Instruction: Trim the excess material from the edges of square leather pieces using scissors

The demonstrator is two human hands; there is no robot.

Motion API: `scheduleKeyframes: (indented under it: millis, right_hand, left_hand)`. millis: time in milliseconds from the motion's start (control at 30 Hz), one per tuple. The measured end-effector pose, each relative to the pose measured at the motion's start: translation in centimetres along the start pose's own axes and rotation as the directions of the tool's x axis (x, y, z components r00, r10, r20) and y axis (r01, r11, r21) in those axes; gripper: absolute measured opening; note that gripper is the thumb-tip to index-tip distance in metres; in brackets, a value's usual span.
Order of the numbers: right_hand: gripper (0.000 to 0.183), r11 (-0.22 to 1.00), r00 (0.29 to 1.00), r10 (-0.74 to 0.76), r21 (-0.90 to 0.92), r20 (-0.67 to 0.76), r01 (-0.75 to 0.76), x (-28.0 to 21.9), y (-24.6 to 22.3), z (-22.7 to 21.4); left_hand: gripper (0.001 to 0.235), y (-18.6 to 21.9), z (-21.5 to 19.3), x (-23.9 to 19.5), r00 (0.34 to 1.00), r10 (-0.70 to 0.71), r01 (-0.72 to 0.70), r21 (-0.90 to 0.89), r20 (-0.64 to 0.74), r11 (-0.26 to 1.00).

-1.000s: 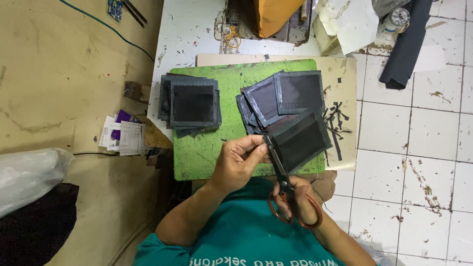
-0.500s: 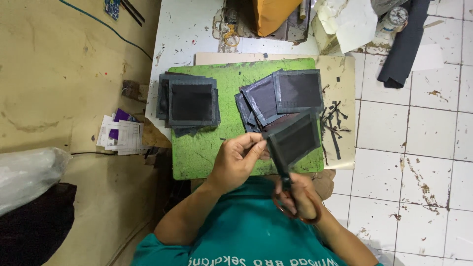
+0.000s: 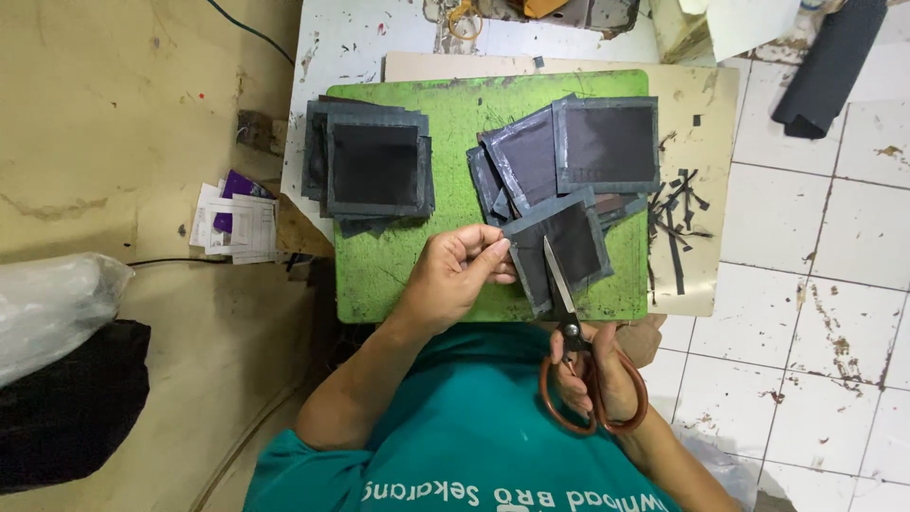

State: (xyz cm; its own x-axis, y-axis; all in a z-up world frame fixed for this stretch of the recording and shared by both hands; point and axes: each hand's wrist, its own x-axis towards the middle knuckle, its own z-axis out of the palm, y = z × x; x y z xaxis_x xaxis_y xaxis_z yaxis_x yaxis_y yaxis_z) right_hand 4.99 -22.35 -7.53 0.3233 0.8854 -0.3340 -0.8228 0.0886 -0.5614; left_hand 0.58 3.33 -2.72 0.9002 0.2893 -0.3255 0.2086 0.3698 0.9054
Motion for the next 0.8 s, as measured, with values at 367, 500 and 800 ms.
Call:
scheduleKeyframes:
  millis: [367, 500, 800]
  right_hand:
    - [0.070, 0.995, 0.997, -0.052, -0.085, -0.063, 0.047, 0.5, -0.4, 1.5]
    - [0.076, 0.980, 0.995, -0.070, -0.192, -0.077, 0.054, 0.3, -0.6, 1.4]
    - [0.072, 0.934, 0.951, -0.267, -0.282, -0.153, 0.217, -2.4, -1.1, 0.1]
  left_hand:
    - [0.016, -0.3, -0.1, 0.5, 0.999, -0.009, 0.009, 0.011, -0.041, 1.000]
    - [0.016, 1.0, 0.4, 0.0, 0.993, 0.104, -0.099, 0.098, -0.048, 0.990]
    - [0.013, -4.8, 6.8, -3.7, 0.963, 0.120, -0.150, -0.111, -0.241, 0.983]
